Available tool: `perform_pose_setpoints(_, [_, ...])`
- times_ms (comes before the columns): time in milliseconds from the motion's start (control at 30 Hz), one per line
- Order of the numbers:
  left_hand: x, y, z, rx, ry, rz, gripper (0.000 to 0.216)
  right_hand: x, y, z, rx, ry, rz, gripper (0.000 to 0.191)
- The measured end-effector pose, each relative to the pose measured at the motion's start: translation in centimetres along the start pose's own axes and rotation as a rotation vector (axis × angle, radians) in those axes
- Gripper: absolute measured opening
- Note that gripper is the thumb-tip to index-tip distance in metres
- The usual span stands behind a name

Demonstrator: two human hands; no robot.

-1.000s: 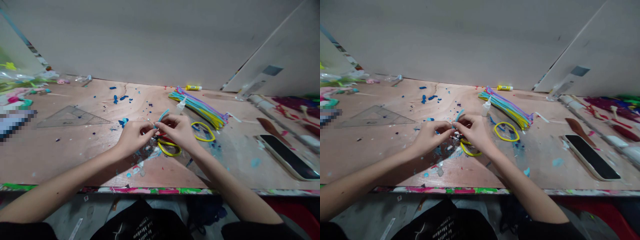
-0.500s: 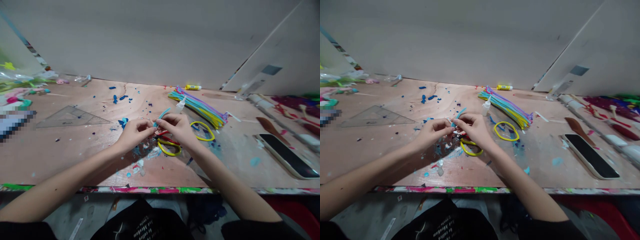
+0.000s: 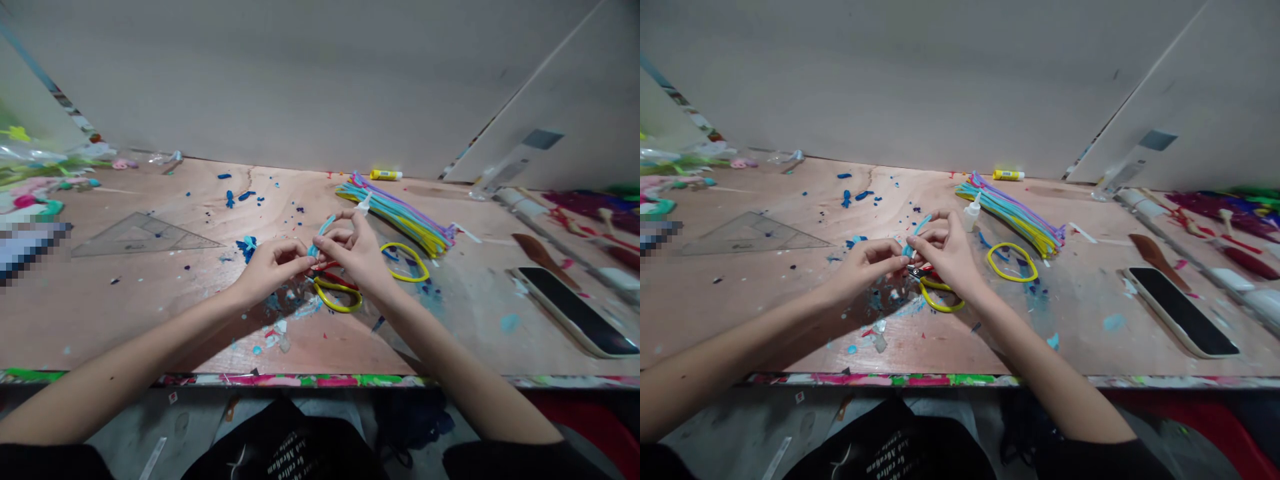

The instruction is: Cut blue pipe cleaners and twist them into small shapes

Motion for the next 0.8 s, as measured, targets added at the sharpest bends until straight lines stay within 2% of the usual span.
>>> perform_pose_setpoints(133, [0.1, 0.1, 0.1, 0.025, 0.020, -0.010, 0.023, 0.3, 0.0, 0.5, -0.174, -0.195, 0.176, 0.042])
perform_pose_setpoints(267, [-0.3, 0.3, 0.1, 0.030, 0.051, 0.008, 0.022, 0.5, -0.2, 0.8, -0.196, -0.362, 0.425, 0.007])
perform_pose_setpoints(467, [-0.7, 0.2, 0.1, 0.009, 0.024, 0.078, 0.021, 0.7, -0.3, 1.0, -0.207, -0.507, 0.646, 0.018])
perform_pose_setpoints(800, [-0.5, -0.1, 0.0, -0.048, 0.029, 0.018, 0.021, 0.9, -0.1, 1.2, -0.086, -0.486, 0.678, 0.021])
Point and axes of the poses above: each hand's wrist, its own z-axis away from the middle knuckle, its own y-axis out of the palm, x = y × z, the point moved 1 cm from there along -z, towards the middle knuckle, and after that the axes turned 11 degrees about y, right-handed, at the moved point
